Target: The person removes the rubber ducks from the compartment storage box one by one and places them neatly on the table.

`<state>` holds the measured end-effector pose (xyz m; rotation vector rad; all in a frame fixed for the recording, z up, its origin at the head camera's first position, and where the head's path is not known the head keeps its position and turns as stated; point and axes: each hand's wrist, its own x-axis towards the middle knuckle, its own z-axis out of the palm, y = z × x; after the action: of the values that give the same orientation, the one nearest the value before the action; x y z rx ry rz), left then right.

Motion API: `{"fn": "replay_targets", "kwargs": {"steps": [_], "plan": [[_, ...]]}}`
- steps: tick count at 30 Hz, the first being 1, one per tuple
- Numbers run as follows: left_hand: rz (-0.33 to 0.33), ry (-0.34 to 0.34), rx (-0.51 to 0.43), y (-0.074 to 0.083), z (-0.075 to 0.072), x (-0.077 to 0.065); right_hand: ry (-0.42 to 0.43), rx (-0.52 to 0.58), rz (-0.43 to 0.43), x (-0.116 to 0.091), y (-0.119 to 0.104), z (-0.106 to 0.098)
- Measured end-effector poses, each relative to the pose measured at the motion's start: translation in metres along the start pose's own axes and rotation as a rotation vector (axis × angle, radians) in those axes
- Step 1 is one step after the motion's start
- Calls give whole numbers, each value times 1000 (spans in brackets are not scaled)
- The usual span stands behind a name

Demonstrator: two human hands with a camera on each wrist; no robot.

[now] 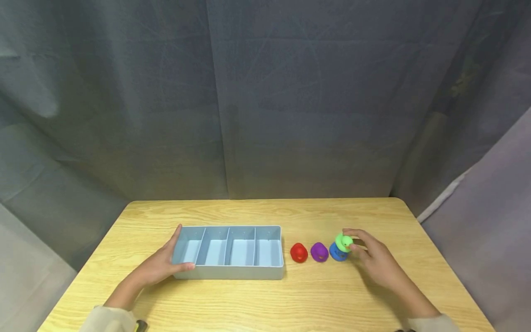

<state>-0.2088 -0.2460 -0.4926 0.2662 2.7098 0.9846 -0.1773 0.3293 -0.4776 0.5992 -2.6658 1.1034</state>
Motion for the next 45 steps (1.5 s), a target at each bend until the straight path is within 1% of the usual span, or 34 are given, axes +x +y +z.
{"fn": "replay_targets", "kwargs": {"steps": [9, 17, 21, 33, 45], "plan": [[-1, 1, -13, -1, 1, 1, -21, -19, 62, -6, 23, -12], [3, 3, -11, 0, 1, 3, -70, -27, 133, -8, 32, -15], [0, 3, -15, 0, 0, 3, -97, -51, 160, -9, 35, -14], [-5, 3, -8, 1, 0, 1, -135, -40, 166, -11, 43, -14], [-6, 5, -19, -2, 1, 2, -153, 0, 170, -11, 45, -13]]}}
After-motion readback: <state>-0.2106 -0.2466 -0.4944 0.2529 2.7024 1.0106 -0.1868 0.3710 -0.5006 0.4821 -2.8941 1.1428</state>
